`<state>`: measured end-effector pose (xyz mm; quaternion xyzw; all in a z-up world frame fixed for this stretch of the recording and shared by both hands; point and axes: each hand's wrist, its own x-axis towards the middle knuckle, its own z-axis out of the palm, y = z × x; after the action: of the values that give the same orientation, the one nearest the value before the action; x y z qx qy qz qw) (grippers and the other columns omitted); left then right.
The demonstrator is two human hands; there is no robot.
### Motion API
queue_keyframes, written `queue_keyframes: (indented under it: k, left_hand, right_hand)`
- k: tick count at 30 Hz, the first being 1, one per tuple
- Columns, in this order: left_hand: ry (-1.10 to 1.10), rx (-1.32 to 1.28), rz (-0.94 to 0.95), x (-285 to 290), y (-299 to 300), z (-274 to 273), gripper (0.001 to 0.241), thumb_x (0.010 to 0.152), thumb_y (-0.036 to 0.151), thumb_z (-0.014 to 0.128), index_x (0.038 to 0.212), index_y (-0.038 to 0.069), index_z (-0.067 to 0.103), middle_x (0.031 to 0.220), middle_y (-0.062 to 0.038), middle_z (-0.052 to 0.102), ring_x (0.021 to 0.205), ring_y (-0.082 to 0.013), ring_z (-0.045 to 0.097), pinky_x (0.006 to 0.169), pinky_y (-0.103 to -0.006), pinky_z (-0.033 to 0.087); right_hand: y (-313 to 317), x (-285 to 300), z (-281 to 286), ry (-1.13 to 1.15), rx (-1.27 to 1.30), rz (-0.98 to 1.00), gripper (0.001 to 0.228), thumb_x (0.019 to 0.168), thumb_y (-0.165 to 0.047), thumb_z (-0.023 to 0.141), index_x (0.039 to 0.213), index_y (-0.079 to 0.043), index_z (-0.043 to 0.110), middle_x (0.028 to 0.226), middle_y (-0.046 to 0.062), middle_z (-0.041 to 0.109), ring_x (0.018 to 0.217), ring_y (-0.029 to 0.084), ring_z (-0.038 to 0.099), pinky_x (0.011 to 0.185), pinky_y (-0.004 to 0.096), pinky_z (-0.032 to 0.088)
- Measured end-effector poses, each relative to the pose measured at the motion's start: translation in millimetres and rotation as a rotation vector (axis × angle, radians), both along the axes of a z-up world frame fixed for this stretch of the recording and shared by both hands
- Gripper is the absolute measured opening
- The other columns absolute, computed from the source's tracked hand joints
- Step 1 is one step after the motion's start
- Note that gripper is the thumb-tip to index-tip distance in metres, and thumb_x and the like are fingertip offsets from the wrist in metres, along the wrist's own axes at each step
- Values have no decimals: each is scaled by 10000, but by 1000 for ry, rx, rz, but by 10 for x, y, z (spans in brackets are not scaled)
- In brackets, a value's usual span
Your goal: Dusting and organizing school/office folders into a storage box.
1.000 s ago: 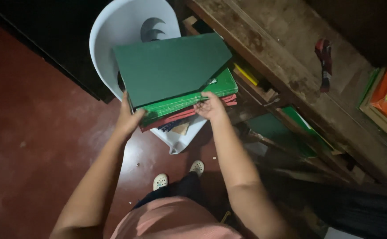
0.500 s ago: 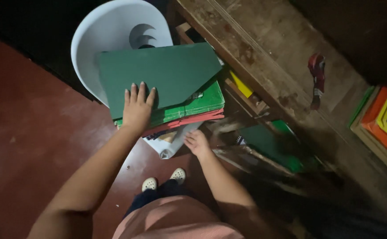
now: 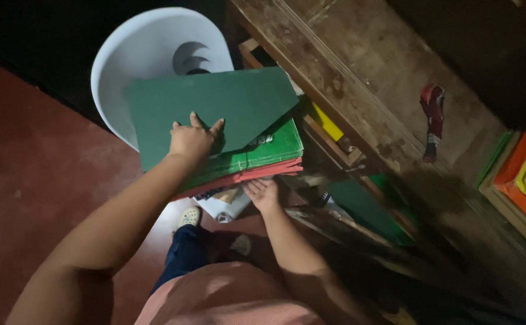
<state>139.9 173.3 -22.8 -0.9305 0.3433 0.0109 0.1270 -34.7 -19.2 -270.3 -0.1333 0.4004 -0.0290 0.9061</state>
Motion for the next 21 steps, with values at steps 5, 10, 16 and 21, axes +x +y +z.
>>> queue_keyframes:
  k: [5, 10, 16, 21]
  left_hand:
    - [366, 67, -39, 579, -40, 2, 1052, 714, 280, 815, 1606, 407, 273, 1407, -392, 517, 1156, -533, 650, 836, -723, 524]
    - [471, 130, -246, 1128, -220, 679, 386, 753, 268, 758, 1110, 124, 791, 958, -202, 779, 908, -385, 768, 713, -536, 614]
    - [482, 395, -393, 1213, -376, 819, 404, 780, 318, 752, 1130, 121, 791, 1063, -128, 788, 1077, -313, 742, 833, -505, 601]
    - [567, 435, -433, 1245, -375, 814, 431, 855, 332, 727, 1151, 22, 772, 1172, -179, 754, 1172, -375, 689, 836, -555, 600]
  right_hand:
    - [44, 70, -427, 103, -206, -50, 322, 804, -80, 697, 1094, -109, 559, 1010, 129, 568, 1056, 384, 632, 993, 560, 583]
    - [396, 321, -168, 302, -591, -139, 444, 748, -182, 719, 1152, -264, 555, 839, 37, 591, 626, 219, 638, 518, 335, 625]
    - [672, 268, 777, 157, -430, -227, 301, 810, -268, 685, 1032, -104, 564, 935, 149, 592, 865, 374, 677, 821, 536, 620]
    - [724, 403, 458, 684, -1085, -254, 293, 777, -280, 771, 911, -134, 554, 649, 85, 552, 600, 263, 608, 452, 356, 493]
